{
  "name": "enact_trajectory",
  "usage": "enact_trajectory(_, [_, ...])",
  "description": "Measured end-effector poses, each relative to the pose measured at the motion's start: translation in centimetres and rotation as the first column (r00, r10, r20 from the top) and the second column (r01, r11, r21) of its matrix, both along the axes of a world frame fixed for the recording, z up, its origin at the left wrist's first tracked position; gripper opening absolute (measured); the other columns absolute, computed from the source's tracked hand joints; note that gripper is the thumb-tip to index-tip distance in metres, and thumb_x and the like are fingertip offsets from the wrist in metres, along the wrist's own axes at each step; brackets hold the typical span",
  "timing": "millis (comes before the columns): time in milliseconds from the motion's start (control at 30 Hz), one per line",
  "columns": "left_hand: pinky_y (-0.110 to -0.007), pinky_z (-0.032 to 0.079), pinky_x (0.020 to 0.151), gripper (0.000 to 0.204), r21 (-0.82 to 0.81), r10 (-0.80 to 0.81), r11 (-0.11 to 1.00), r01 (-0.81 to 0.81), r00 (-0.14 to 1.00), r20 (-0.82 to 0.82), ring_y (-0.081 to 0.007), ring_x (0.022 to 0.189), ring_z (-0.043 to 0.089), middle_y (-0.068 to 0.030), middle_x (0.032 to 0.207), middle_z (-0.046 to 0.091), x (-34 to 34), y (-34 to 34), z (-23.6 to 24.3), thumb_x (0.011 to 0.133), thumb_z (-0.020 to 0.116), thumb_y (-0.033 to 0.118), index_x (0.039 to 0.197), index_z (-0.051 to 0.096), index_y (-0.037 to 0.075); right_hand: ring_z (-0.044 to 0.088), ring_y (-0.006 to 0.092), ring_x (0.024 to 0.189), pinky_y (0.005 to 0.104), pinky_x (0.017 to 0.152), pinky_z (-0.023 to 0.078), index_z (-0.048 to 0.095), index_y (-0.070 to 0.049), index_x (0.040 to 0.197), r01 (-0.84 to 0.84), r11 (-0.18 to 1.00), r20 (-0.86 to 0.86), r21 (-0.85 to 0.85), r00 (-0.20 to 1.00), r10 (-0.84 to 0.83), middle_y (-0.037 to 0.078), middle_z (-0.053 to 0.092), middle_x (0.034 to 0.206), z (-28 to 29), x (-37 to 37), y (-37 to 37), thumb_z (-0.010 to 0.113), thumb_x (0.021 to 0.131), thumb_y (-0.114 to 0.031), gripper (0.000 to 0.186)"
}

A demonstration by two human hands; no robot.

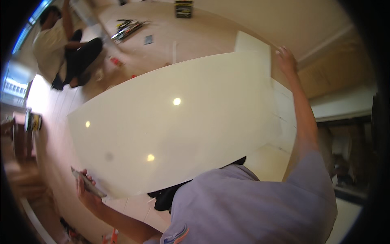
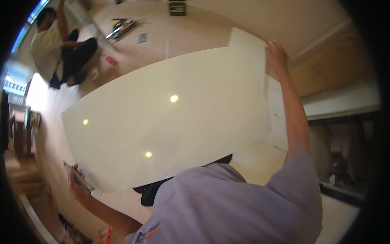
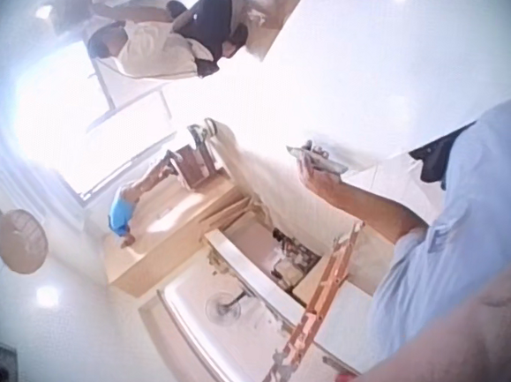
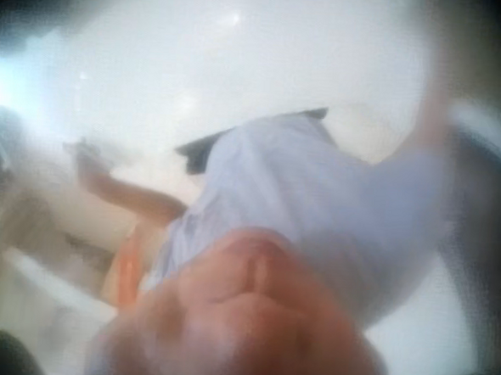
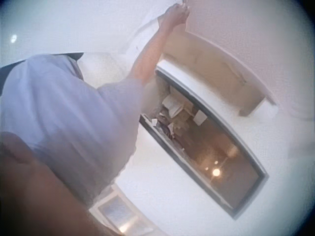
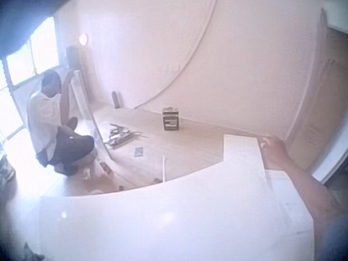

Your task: The person smooths a white cabinet door with a sanding block, then uses a utility knife to trim the edges. They flip the door and continue trimming and smoothing the edges and surface. The person works on the floor in a room with other workers and tools.

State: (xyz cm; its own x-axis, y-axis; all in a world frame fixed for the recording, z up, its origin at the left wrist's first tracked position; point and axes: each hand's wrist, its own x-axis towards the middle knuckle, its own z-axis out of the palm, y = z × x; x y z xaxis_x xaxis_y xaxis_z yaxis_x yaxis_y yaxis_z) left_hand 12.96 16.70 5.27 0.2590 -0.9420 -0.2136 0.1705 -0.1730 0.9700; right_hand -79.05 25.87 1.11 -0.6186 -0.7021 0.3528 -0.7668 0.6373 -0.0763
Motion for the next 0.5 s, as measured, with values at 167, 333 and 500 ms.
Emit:
enact_trajectory(167, [-0.032,0.052,0.08,0.033,0.039,-0.12,0.991,0.125,0.986,-0.114,-0.0225,0.09,0.063,-0.0145,0.098,0.069,7.1,1.4,-0.4,0.104,0.062,0.02,0.124,0.057,-0.005,0.038,0.0328,0.15,0.0499,0.122,0.029,0.063,-0.005,0.137,-0.675,0.735,0.03,0.071,0.738,0.675,0.016,0.05,0.156,2.8,22.3,4.2,0.075,0.087,-0.019,0.053])
enact_trajectory(333, [-0.033,0.048,0.096,0.033,0.004,-0.051,0.999,0.05,0.999,0.012,-0.0251,0.1,0.063,-0.0139,0.09,0.068,8.9,2.7,-0.4,0.103,0.063,0.019,0.124,0.057,-0.007,0.016,0.0397,0.159,0.0662,0.123,0.015,0.042,-0.023,0.158,-0.871,0.382,0.614,0.308,0.489,0.62,0.015,0.02,0.172,6.0,33.3,11.1,0.078,0.079,-0.014,0.088])
enact_trajectory(500, [-0.033,0.049,0.091,0.031,-0.019,-0.165,0.986,0.164,0.972,-0.166,-0.0227,0.095,0.063,-0.0143,0.091,0.067,10.4,4.5,-3.6,0.102,0.063,0.016,0.123,0.058,-0.006,0.012,0.0418,0.159,0.0676,0.123,0.014,0.042,-0.025,0.158,-0.724,0.524,0.332,0.448,0.679,0.655,0.017,0.012,0.174,1.4,34.6,15.1,0.069,0.078,0.002,0.089])
